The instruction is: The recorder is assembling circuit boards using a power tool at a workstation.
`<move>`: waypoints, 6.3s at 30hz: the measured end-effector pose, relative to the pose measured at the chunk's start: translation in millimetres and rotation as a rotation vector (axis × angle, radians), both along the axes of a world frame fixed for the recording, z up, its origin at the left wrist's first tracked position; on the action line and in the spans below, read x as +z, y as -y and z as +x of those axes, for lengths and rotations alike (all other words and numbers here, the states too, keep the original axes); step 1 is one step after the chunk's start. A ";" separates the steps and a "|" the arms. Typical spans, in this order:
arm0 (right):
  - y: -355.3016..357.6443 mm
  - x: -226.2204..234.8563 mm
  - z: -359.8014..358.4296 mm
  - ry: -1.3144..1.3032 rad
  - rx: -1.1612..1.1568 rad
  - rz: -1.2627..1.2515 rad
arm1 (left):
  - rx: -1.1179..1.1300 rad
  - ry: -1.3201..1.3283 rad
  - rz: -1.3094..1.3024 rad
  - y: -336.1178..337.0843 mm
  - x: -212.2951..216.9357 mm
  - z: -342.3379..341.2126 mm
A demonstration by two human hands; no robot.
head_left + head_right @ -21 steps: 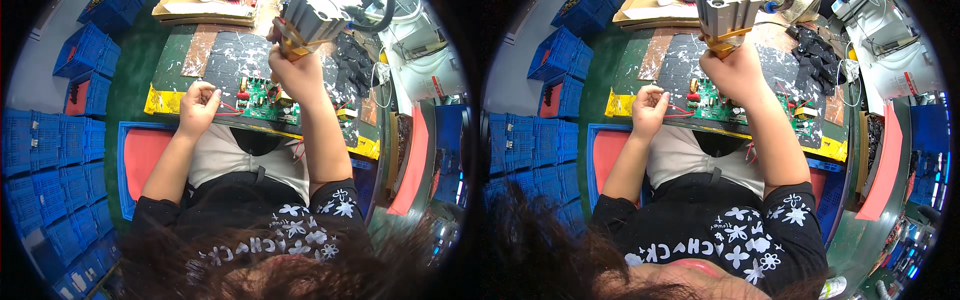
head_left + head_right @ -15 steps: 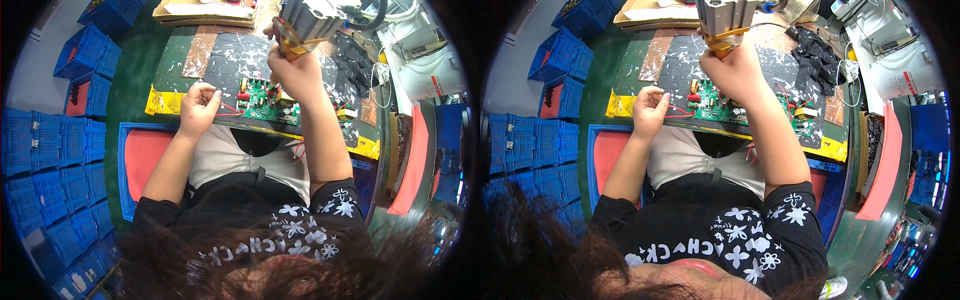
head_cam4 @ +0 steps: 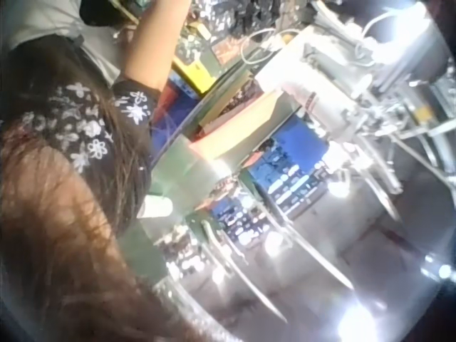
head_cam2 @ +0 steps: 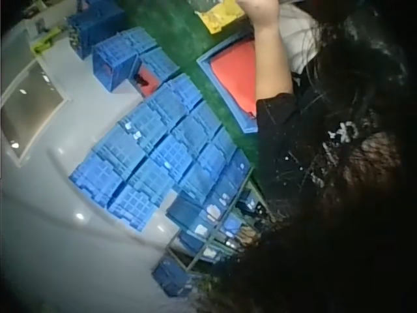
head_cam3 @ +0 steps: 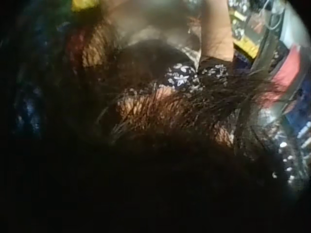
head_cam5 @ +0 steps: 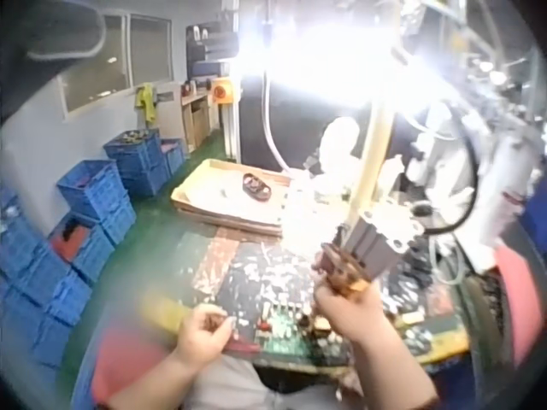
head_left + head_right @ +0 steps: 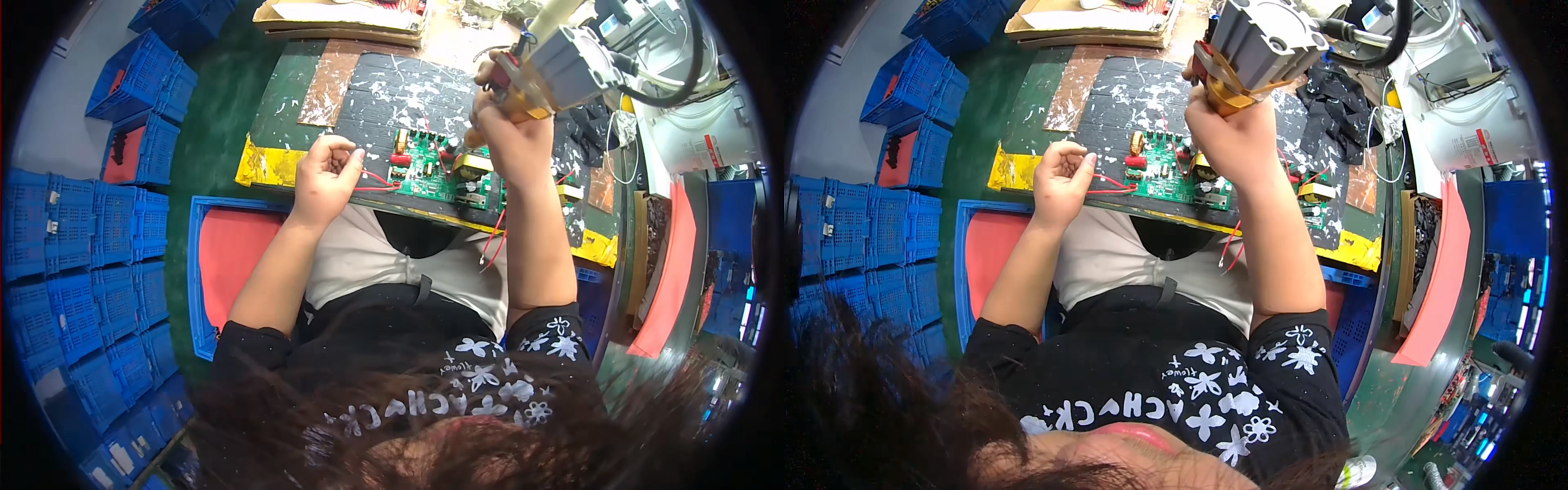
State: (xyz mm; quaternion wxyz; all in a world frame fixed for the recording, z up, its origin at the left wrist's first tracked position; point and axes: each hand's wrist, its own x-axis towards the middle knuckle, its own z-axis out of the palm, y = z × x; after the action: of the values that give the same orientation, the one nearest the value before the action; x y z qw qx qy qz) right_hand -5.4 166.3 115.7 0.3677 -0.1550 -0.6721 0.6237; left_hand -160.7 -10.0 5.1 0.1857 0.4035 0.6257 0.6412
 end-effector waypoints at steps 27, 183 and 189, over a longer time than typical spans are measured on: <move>-23.2 4.3 -9.5 0.047 -0.039 -0.026 | 0.006 0.033 -0.034 -0.6 3.7 0.8; 52.7 10.7 -33.3 -0.138 0.105 -0.041 | -0.031 -0.268 0.030 5.9 12.4 0.3; 62.7 16.1 -26.6 -0.091 0.201 -0.031 | 0.010 -0.337 0.043 5.0 15.7 1.3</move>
State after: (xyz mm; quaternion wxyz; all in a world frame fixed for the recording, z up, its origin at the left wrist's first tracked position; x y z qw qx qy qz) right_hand -32.0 103.6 131.7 0.3310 -0.0641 -0.6572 0.6741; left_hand -159.5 -15.0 20.8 0.0665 0.5061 0.6360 0.5788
